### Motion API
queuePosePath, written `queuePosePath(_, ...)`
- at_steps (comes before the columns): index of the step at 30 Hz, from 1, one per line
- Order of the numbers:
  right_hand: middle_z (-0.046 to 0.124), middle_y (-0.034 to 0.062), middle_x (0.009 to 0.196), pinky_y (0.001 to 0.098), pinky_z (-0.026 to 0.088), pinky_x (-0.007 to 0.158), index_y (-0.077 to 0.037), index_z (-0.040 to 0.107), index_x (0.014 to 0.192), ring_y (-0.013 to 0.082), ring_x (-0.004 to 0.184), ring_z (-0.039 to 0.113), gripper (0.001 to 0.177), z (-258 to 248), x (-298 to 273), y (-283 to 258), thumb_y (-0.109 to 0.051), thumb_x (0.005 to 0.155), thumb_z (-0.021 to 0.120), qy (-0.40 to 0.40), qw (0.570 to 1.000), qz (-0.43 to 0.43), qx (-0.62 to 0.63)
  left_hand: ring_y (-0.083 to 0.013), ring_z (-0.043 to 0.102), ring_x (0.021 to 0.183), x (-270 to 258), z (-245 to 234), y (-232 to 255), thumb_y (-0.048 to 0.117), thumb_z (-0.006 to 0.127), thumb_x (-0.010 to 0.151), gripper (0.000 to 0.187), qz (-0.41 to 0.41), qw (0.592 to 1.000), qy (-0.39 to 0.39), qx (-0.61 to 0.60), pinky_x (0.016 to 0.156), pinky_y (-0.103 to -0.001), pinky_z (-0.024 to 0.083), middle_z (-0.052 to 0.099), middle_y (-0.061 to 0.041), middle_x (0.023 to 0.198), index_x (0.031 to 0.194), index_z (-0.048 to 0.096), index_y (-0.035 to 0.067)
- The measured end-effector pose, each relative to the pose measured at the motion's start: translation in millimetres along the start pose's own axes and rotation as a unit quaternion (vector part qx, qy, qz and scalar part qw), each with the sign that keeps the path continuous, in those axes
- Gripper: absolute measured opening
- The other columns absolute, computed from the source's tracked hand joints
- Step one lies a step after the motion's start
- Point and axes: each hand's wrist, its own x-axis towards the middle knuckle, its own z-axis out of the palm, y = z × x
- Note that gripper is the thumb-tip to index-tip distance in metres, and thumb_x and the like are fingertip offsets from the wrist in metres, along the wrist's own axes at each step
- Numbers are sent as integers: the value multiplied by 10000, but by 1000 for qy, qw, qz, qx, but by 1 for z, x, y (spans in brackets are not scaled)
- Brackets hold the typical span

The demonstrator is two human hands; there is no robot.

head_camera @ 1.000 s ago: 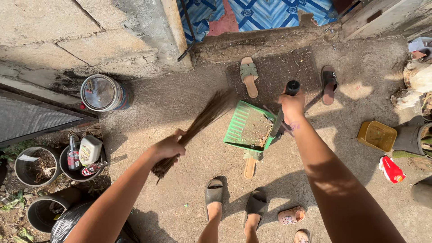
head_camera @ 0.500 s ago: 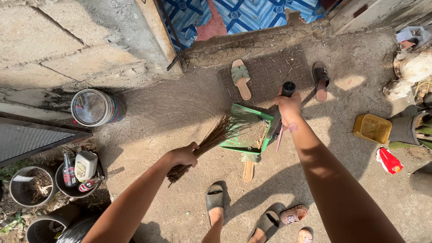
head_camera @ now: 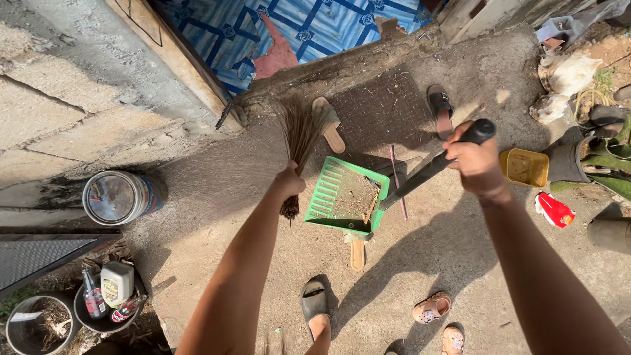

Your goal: The person picks up trash including bottles and plant debris by hand and places it into a black bag before sweeping the ground with a broom and dustpan.

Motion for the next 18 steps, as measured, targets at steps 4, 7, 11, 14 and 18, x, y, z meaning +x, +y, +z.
queuePosePath(4, 588, 56, 935, 390, 576, 715, -122, 518, 899, 240, 909, 649, 306, -57, -13, -93, 148, 762, 563, 183, 970, 140, -82, -328, 724, 1059, 0, 87, 19, 12, 570, 865, 838, -4, 992, -98, 79, 852, -431, 601, 638, -245, 1303, 1592, 173, 138)
queuePosePath(7, 574, 39, 935, 407, 592, 648, -168, 508, 935, 215, 882, 643, 394, -88, -38, -127, 169, 733, 544, 235, 965, 78, -90, -350, 623, 1103, -12, 139, 26, 83, 692, 835, 859, 64, 991, -72, 98, 889, -433, 522, 612, -237, 1305, 1563, 245, 165)
queuePosePath(11, 576, 63, 965, 467, 608, 621, -119, 517, 954, 228, 898, 651, 323, -141, -65, -131, 163, 799, 543, 312, 934, 84, -153, -261, 683, 865, -56, 147, 37, 53, 659, 801, 866, 70, 984, -153, 66, 753, -405, 556, 685, -200, 1129, 1562, 260, 155)
queuePosePath(14, 600, 88, 1008, 395, 535, 609, -81, 542, 1015, 238, 940, 661, 324, -185, -84, -92, 181, 824, 557, 309, 935, 33, -169, -211, 666, 687, -107, 119, 42, -10, 638, 793, 849, 24, 981, -178, -70, 604, -351, 545, 656, -150, 1001, 1541, 276, 164)
queuePosePath(18, 616, 76, 999, 319, 539, 670, -58, 577, 1007, 209, 942, 650, 379, -225, -107, -29, 211, 741, 595, 310, 942, -14, -126, -223, 559, 544, -137, 68, 29, -64, 610, 830, 751, -28, 977, -120, -171, 446, -306, 481, 558, -148, 836, 1478, 309, 168)
